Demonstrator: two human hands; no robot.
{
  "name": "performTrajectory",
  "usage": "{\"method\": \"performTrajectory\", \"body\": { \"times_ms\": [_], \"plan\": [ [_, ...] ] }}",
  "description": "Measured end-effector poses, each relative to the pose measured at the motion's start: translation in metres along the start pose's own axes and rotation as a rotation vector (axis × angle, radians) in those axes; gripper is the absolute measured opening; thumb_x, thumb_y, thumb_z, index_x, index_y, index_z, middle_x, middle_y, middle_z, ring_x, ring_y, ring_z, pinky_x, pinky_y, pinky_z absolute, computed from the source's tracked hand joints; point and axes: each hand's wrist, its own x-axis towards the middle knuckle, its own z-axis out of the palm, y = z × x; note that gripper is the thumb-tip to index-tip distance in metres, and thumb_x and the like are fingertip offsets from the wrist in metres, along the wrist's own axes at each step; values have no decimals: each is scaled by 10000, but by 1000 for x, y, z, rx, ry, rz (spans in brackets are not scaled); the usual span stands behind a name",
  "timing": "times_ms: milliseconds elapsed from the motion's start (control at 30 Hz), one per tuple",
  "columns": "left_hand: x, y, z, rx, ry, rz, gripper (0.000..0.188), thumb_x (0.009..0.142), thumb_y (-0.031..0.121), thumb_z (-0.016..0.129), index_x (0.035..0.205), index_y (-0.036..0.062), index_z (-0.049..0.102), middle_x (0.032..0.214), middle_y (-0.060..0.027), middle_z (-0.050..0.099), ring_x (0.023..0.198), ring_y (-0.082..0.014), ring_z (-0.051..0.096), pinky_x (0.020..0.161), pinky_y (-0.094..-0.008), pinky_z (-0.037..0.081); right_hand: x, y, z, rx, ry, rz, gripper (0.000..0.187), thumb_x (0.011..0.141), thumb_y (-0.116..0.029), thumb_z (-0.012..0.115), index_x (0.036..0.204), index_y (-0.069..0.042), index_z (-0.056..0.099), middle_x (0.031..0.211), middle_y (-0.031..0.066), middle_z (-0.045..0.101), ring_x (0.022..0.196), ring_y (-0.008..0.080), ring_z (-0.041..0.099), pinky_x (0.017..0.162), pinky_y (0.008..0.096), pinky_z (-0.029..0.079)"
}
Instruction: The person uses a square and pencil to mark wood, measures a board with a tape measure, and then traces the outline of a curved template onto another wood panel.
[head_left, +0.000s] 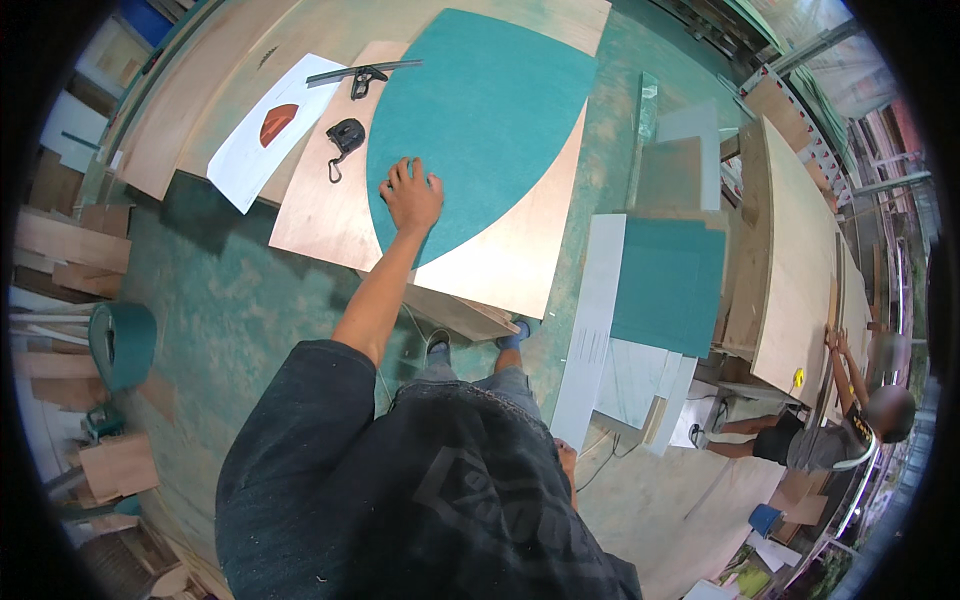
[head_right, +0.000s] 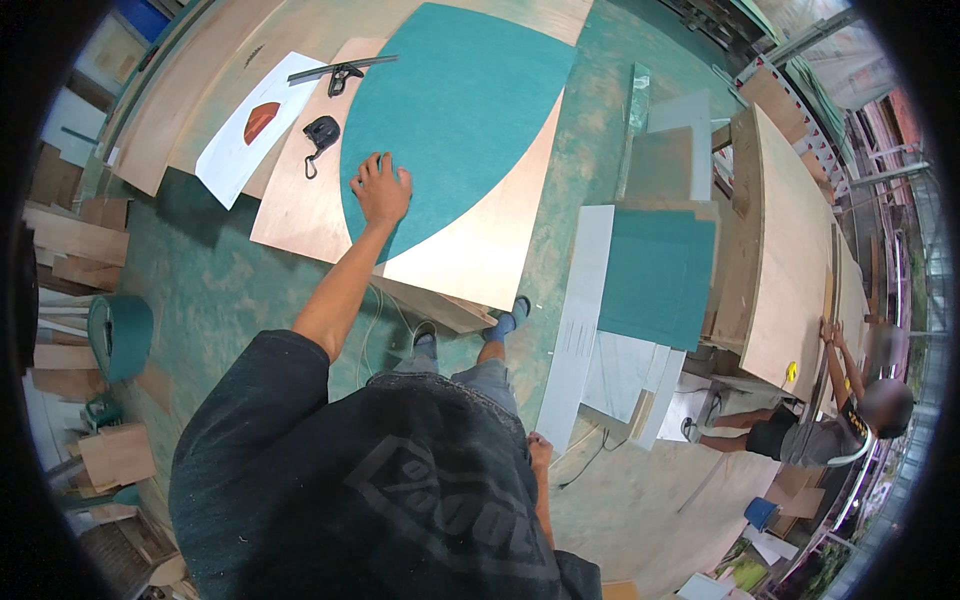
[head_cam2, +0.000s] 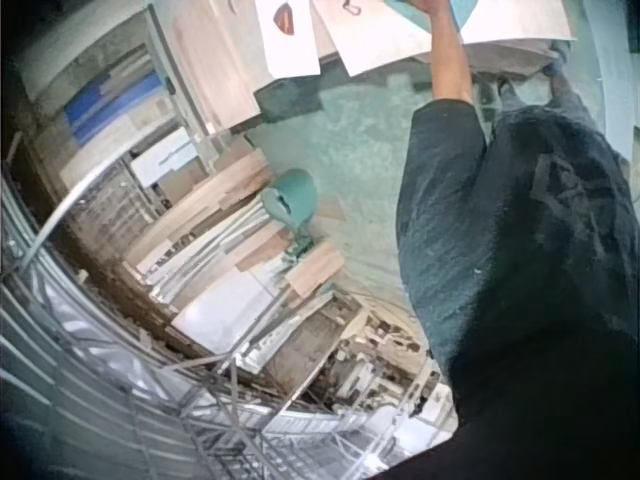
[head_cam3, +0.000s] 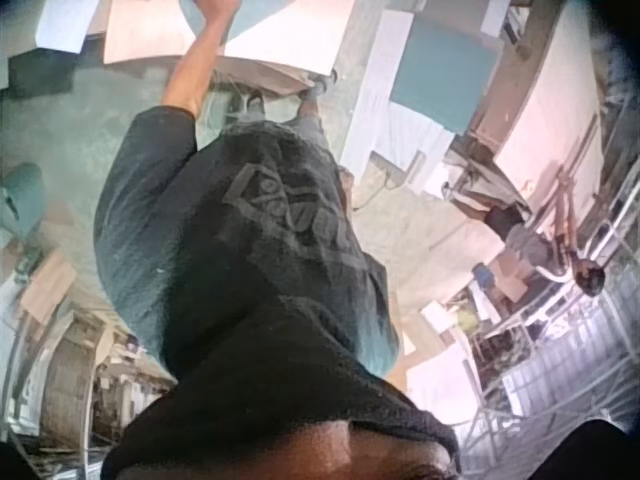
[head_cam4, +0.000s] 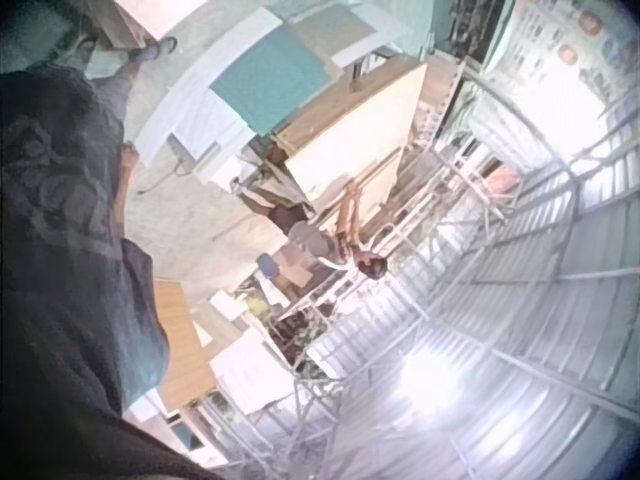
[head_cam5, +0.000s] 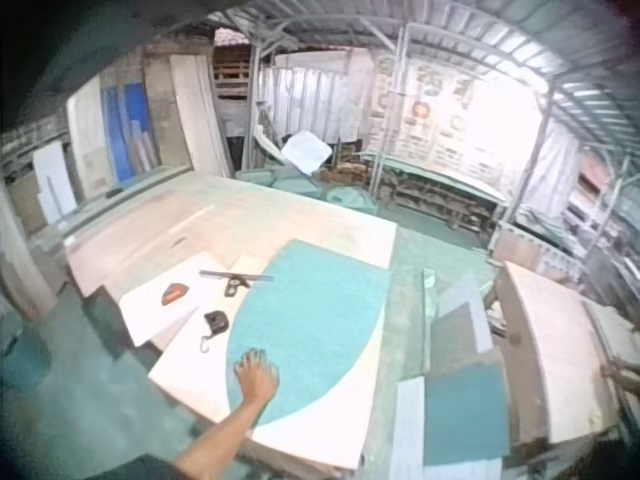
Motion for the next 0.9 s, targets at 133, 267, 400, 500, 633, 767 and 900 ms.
{"method": "performTrajectory", "body": {
  "times_ms": [133, 267, 400, 500, 633, 767, 900],
  "plan": [
    [-1, 1, 7, -31, -4, 1, 411, 923, 270, 548, 1278, 64, 561, 1348, -118, 500, 1276, -268, 425, 1021, -487, 305, 0, -7, -7, 133, 8, 18, 275, 850, -99, 614, 1053, 58, 715, 857, 87, 720, 751, 159, 654, 698, 285, 519],
    [1, -1, 4, -8, -12, -3, 417, 926, 275, 544, 1288, 69, 553, 1362, -120, 496, 1286, -269, 423, 1023, -487, 302, -20, -59, -3, 153, 12, 112, 278, 872, -69, 585, 1078, 88, 686, 861, 111, 720, 723, 172, 651, 658, 290, 513],
    [1, 2, 3, -24, -59, -17, 427, 939, 287, 522, 1308, 75, 546, 1372, -116, 480, 1299, -270, 412, 1033, -491, 291, -27, -70, -4, 232, 24, 126, 265, 891, -49, 561, 1084, 86, 681, 848, 105, 716, 671, 167, 621, 607, 289, 487],
    [1, 1, 2, -18, -48, -15, 416, 936, 278, 529, 1293, 66, 551, 1382, -120, 485, 1297, -267, 414, 1035, -486, 292, -30, -72, -4, 199, 16, 134, 255, 893, -51, 560, 1072, 83, 683, 840, 99, 717, 648, 165, 609, 581, 293, 474],
    [-1, 6, 3, -19, -58, -11, 423, 938, 282, 528, 1298, 63, 549, 1383, -121, 483, 1292, -271, 418, 1031, -488, 295, -20, -43, -12, 83, 10, 73, 238, 884, -57, 563, 1036, 74, 692, 829, 95, 717, 630, 160, 598, 575, 300, 473],
    [0, 1, 1, 7, -41, 3, 436, 934, 290, 534, 1306, 62, 549, 1374, -121, 486, 1287, -275, 425, 1028, -492, 299, -31, -79, -8, 45, -15, 117, 228, 874, -57, 562, 1008, 57, 707, 818, 92, 713, 664, 146, 598, 620, 290, 481],
    [0, 1, 2, 2, -23, 3, 436, 931, 292, 538, 1303, 65, 554, 1364, -120, 491, 1289, -273, 426, 1030, -494, 298, -33, -80, -3, 88, 25, 93, 227, 878, -56, 563, 1013, 52, 711, 809, 88, 709, 724, 139, 617, 672, 278, 490]
  ]
}}
